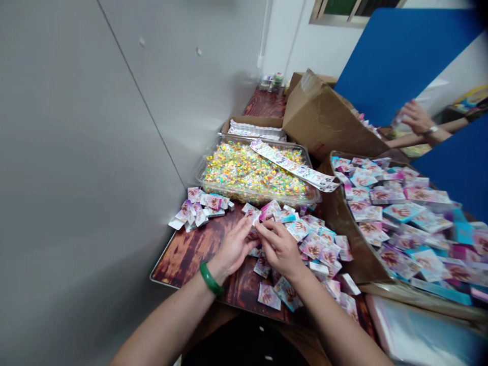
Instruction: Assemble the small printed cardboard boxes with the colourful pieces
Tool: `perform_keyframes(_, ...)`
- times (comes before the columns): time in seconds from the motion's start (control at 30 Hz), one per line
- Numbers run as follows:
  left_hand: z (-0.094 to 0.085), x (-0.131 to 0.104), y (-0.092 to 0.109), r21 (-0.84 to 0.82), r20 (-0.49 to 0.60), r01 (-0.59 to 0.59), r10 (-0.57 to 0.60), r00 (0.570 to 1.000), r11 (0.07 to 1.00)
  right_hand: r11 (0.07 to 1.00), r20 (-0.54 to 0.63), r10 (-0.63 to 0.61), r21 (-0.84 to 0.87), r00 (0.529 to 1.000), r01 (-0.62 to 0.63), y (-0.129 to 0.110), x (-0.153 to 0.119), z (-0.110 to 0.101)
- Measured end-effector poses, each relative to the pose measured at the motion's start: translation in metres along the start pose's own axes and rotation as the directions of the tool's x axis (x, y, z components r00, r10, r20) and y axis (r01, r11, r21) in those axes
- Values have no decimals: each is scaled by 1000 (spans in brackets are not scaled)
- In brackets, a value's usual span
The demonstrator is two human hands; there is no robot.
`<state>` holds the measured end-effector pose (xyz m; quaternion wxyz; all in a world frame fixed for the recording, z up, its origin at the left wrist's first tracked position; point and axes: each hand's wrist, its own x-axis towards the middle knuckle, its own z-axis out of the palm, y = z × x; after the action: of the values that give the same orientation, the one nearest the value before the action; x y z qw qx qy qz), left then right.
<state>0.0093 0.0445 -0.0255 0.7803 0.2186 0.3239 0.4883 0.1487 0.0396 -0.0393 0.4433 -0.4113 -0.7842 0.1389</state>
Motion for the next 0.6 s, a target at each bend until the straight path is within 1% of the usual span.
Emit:
perform_keyframes(0.07,-1,-1,4,139,1,76,-77,997,987,989,-5,140,47,990,-140,-4,3,-5)
perform_keyframes(0.1,-2,-1,7,241,-14,100,-99,995,965,972,-28,232,51,972,-231,-4,6,-10)
perform_keyframes(0.13,-3,-1,11,350,-39,104,-97,995,931,946,-53,325,35,944,-323,-4,10,-18)
perform_keyframes(0.17,-6,0,14,447,-67,92,-70,995,890,914,-70,404,-10,912,-406,-1,14,-28)
perform_keyframes(0.23,-12,2,21,564,-104,49,12,995,824,841,-95,501,-180,860,-510,9,26,-54)
perform_keyframes(0.27,-16,4,23,585,-114,31,45,992,811,800,-99,513,-304,853,-517,18,34,-68)
perform_keyframes(0.33,-22,7,27,598,-125,8,83,989,802,713,-146,467,-521,872,-469,38,55,-93)
perform_keyframes(0.4,-25,9,28,608,-129,-13,114,985,794,640,-162,418,-646,894,-416,62,81,-109)
perform_keyframes(0.43,-25,10,28,610,-125,-25,127,984,792,610,-144,422,-685,895,-398,75,95,-113)
perform_keyframes(0.47,-23,10,28,607,-115,-37,134,984,794,572,-108,461,-722,881,-388,88,110,-115)
perform_keyframes(0.5,-21,11,28,601,-103,-49,138,985,798,528,-57,534,-757,844,-385,100,124,-115)
perform_keyframes(0.6,-15,11,30,605,-79,-61,136,988,794,482,20,646,-786,763,-388,131,155,-108)
